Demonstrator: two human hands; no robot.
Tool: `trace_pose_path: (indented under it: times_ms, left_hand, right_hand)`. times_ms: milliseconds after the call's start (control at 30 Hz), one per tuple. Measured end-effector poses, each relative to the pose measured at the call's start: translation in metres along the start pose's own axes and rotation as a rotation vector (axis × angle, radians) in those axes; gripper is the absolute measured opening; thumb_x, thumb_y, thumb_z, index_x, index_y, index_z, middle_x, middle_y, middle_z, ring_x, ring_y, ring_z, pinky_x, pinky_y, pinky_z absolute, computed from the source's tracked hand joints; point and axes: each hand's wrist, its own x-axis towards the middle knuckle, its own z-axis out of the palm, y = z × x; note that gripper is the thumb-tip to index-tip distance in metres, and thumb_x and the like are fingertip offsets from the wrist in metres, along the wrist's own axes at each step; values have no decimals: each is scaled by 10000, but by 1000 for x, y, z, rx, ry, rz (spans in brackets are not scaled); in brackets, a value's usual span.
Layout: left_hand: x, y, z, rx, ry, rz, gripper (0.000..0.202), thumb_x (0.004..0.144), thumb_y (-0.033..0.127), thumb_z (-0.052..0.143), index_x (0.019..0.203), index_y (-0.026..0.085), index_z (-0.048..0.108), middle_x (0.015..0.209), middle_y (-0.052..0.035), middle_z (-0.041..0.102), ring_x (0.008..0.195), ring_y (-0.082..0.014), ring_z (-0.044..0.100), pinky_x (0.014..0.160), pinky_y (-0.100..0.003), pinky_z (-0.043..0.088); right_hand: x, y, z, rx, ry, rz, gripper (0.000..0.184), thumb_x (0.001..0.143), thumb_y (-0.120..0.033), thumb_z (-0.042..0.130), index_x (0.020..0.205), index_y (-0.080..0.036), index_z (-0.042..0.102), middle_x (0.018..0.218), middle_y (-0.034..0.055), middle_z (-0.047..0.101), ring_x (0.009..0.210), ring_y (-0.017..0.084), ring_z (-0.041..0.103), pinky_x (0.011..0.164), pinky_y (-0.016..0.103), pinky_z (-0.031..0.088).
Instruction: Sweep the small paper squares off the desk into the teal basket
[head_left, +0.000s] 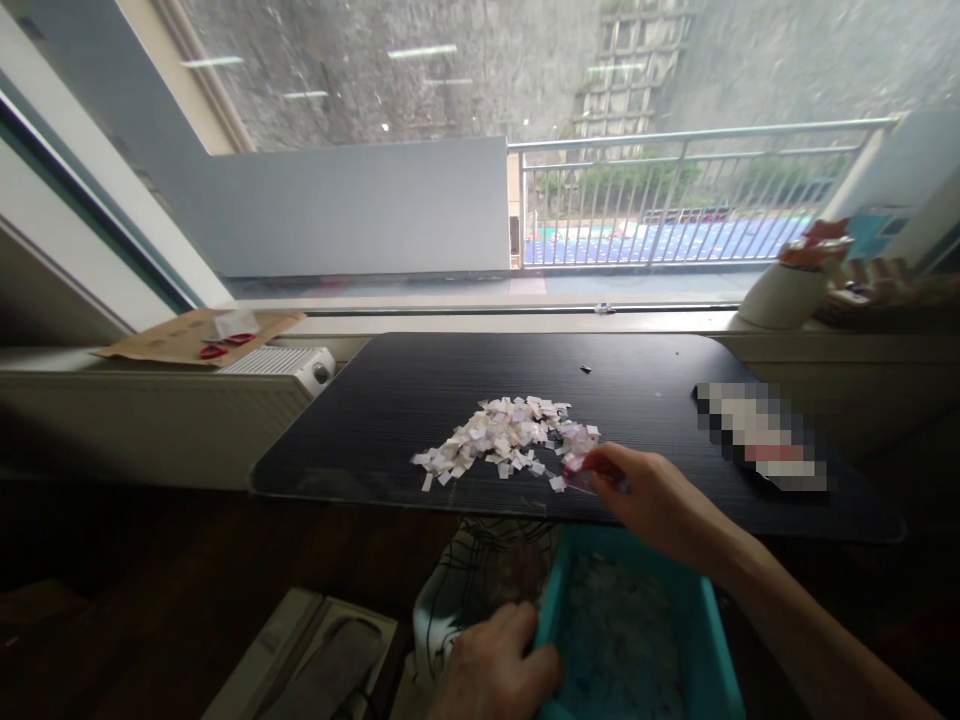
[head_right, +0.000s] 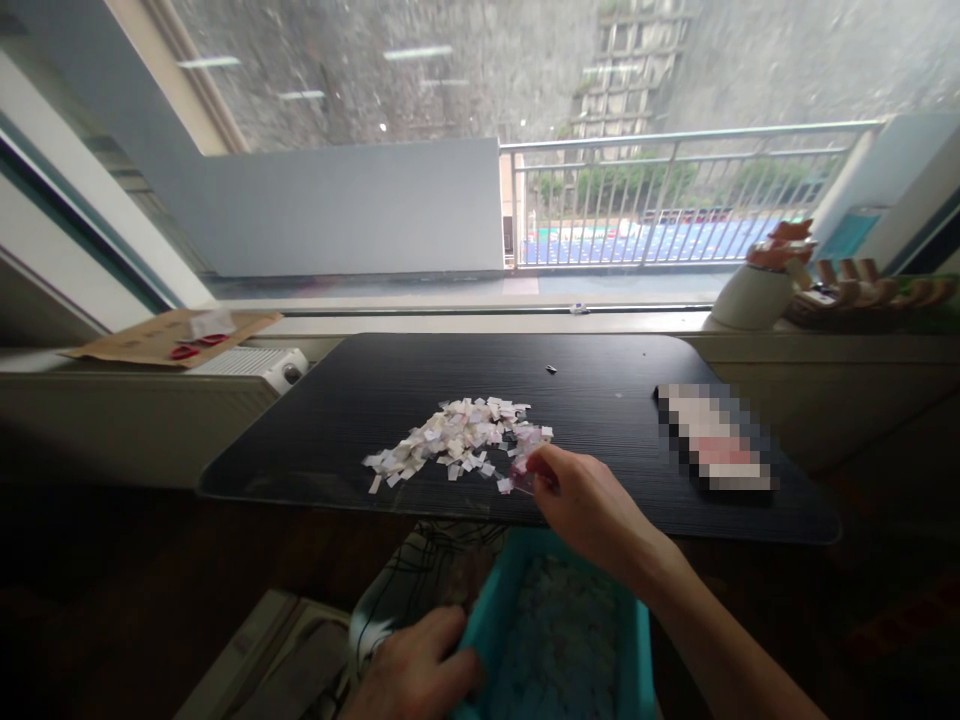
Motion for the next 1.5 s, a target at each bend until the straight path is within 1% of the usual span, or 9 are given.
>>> trace_pose_path:
  times_ms: [133, 300, 400, 700, 933, 1100, 1233, 1367, 1500]
  left_hand:
    - [-8, -2, 0, 29, 76, -73, 290, 623, 240, 754, 696, 221, 474, 706, 28, 412, 605, -158, 446, 465, -267, 200]
    - [-12, -10, -14, -3, 21, -72, 260, 666, 269, 682, 729, 226, 434, 757, 16, 434, 660, -176, 478, 493, -261, 272]
    - [-14, -11, -19, -29, -24, -97, 248, 641, 222, 642, 749, 226, 420, 798, 3, 449, 700, -189, 495, 513, -263, 297]
    - [-15, -8, -16, -85, -73, -160, 236, 633, 174, 626, 753, 225, 429, 818, -3, 466, 748, -199, 502, 545, -259, 309]
    - [-15, -8, -13, -89, -94, -172, 247, 664, 228, 689, 743, 221, 455, 821, 0, 477, 747, -193, 502, 547, -260, 304]
    - [-13, -4, -14, -94, -108, -202, 264, 639, 199, 714, 738, 216, 470, 825, -1, 481, 760, -195, 502, 566, -263, 314]
    - [-13, -6, -11, -109, -107, -214, 267, 612, 187, 714, 738, 218, 482, 826, 2, 486, 760, -195, 502, 561, -260, 313]
    - [-12, -8, -9, -131, -101, -212, 259, 602, 196, 720, 729, 216, 495, 816, -2, 492, 745, -199, 501, 541, -254, 308]
    - [0, -2, -16, -136, -123, -238, 267, 632, 227, 761, 727, 212, 512, 822, -3, 505, 768, -203, 510, 565, -255, 335]
  right_hand:
    - [-7, 8, -7, -5, 0, 55, 177, 813, -246, 488, 896, -226, 643, 776, 7, 705, 684, 167, 635, 592, 240, 413]
    - [-9, 15, -9, -20, 14, 101, 190, 799, -250, 498, 911, -216, 647, 791, 18, 713, 689, 171, 640, 608, 248, 424]
    - [-9, 15, -8, -21, 33, 110, 197, 799, -256, 501, 931, -213, 642, 815, 23, 716, 705, 172, 641, 623, 252, 431]
    - [-11, 15, -7, -29, 25, 115, 195, 804, -261, 500, 940, -222, 633, 822, 14, 711, 715, 171, 641, 630, 259, 431]
    - [-13, 20, -9, -5, 24, 136, 193, 798, -262, 508, 943, -227, 629, 828, 11, 707, 726, 169, 636, 640, 260, 433]
    - [-16, 24, -9, 47, -65, 93, 128, 799, -247, 509, 852, -235, 625, 761, -18, 687, 678, 150, 613, 618, 245, 424]
    - [-21, 28, -11, 96, -41, 97, 141, 803, -248, 516, 890, -232, 625, 798, -15, 692, 709, 149, 614, 632, 237, 431]
    - [-25, 23, -11, 143, -147, 40, 126, 816, -233, 505, 843, -234, 627, 746, -33, 674, 673, 134, 594, 605, 219, 426]
    - [-19, 14, -6, 125, -4, 47, 142, 829, -255, 512, 905, -226, 629, 789, -19, 689, 692, 139, 611, 621, 224, 428]
